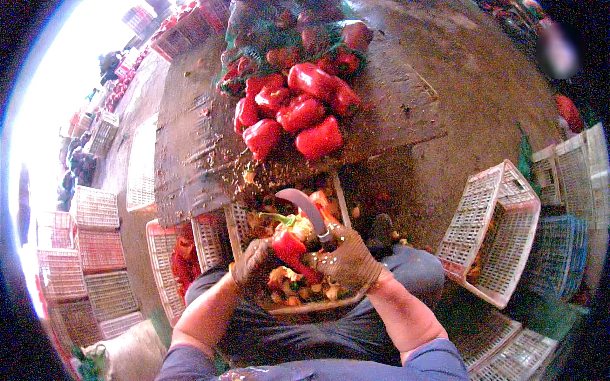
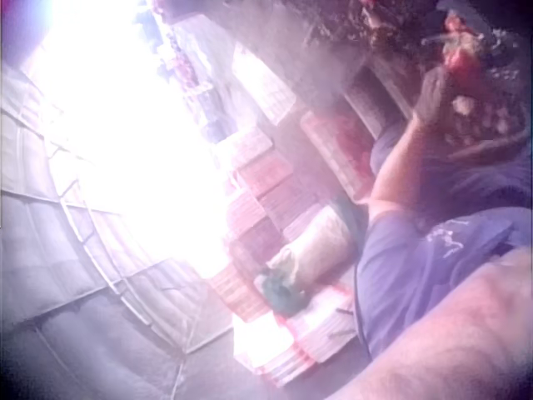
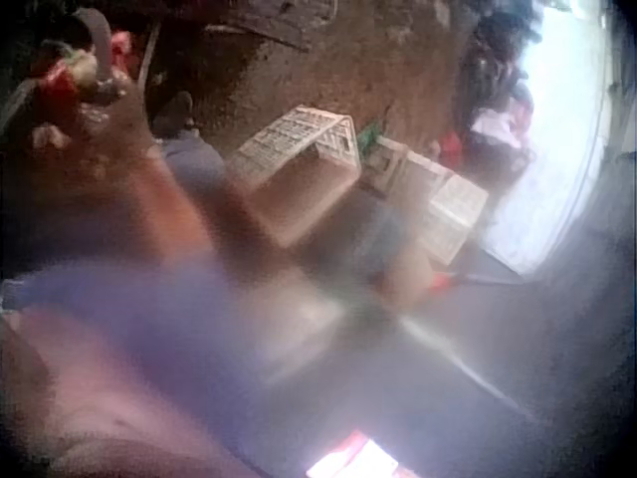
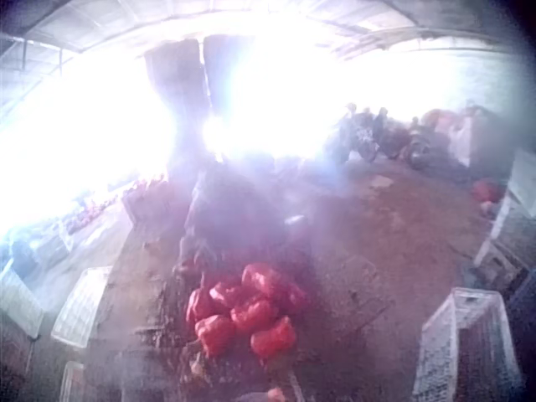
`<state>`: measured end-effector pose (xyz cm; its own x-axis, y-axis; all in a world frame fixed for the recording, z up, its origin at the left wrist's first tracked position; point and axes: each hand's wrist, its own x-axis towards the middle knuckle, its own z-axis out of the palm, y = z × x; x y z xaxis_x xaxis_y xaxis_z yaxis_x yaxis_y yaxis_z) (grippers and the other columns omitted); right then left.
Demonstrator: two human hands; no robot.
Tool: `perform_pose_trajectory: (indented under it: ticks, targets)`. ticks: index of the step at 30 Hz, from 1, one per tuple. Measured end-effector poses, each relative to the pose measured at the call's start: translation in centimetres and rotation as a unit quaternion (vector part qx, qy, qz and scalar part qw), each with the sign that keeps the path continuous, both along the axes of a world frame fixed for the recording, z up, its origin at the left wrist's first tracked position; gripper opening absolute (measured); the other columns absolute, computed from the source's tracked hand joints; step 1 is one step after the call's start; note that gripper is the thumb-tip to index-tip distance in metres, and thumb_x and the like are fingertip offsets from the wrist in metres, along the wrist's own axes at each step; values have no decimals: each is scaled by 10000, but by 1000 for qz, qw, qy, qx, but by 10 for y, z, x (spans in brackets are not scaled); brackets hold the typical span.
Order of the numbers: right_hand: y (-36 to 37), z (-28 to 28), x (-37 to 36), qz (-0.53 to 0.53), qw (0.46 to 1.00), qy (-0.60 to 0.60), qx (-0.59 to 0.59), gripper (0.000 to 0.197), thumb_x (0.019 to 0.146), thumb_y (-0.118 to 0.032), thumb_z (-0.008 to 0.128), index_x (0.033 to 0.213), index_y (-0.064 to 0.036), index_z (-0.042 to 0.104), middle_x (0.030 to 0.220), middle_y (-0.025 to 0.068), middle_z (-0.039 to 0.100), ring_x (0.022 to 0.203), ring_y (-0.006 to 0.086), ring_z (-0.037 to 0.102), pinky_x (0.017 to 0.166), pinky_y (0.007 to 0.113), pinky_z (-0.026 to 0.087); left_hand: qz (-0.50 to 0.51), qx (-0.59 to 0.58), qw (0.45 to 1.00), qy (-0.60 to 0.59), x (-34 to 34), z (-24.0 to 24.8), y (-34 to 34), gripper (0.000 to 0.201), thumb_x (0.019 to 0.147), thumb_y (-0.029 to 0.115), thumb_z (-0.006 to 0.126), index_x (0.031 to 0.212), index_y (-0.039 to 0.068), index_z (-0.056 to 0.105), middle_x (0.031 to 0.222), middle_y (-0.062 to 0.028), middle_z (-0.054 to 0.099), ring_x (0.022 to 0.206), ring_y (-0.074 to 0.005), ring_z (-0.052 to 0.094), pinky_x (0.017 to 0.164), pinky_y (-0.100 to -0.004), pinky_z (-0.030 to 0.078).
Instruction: The person cuts open red bell peppers with a curved knife, removes the cores, and sorts the peppers and seeds into different crates. They handle the peppers one at a time, discarding the cores into a central container and placing the processed halves into a crate on the left.
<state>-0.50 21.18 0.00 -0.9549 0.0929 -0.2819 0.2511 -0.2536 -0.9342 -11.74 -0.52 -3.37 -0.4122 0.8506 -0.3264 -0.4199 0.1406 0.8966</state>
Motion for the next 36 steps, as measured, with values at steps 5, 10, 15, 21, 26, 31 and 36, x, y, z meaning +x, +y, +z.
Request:
perform_pose_trajectory:
  ticks: [5, 10, 15, 21, 26, 31, 36]
  targets:
    - [-2, 10, 6, -4, 996, -76, -36, 304, 750, -2, 848, 900, -97, 602, 829, -62, 595, 762, 57, 542, 696, 241, 476, -11, -118, 898, 423, -39, 6, 7, 350, 1037, 225, 552, 1287, -6, 630, 1252, -94, 670, 1174, -224, 610, 1007, -378, 487]
    - [0, 8, 15, 66, 995, -58, -56, 340, 741, 6, 848, 859, -113, 552, 825, -58, 553, 762, 61, 507, 685, 248, 457, -59, -3, 995, 80, -48, 26, 15, 437, 982, 211, 639, 1365, 10, 584, 1328, -85, 636, 1209, -169, 578, 1065, -341, 445]
    - [8, -6, 22, 87, 994, 3, -64, 248, 766, -51, 848, 890, -89, 637, 863, -39, 643, 821, 78, 591, 742, 273, 508, -226, 16, 974, 19, -57, 19, 2, 552, 938, 273, 714, 1403, 23, 555, 1341, -71, 627, 1230, -164, 553, 1094, -352, 412]
    - [11, 6, 20, 105, 992, -23, -67, 258, 757, -91, 869, 873, -79, 639, 871, -20, 664, 821, 95, 617, 780, 285, 516, -271, -32, 956, -107, -41, 32, -3, 1162, 536, 435, 984, 1472, 27, 430, 1364, -83, 581, 1261, -201, 526, 1103, -398, 407]
    - [14, 8, 17, 147, 987, -46, -49, 286, 734, -81, 882, 871, -73, 631, 888, 9, 686, 850, 110, 634, 795, 297, 527, -265, 22, 962, -63, -24, 22, 4, 1020, 546, 430, 990, 1359, 44, 508, 1206, -23, 623, 1127, -151, 558, 977, -347, 474]
    - [4, -3, 1, -5, 999, -27, -18, 308, 717, 106, 769, 829, -68, 542, 873, 57, 648, 837, 172, 644, 784, 334, 534, -133, -16, 989, -70, -15, 27, 7, 845, 624, 339, 971, 1309, 73, 554, 1135, 0, 651, 1071, -126, 590, 955, -327, 494]
    - [5, -8, -10, -84, 995, -51, 25, 257, 798, 46, 787, 916, -55, 583, 952, 74, 687, 933, 190, 682, 865, 328, 546, 90, -96, 982, 137, -9, -2, 15, 616, 763, 176, 884, 1250, 48, 527, 1134, -65, 648, 1050, -166, 620, 938, -333, 526]
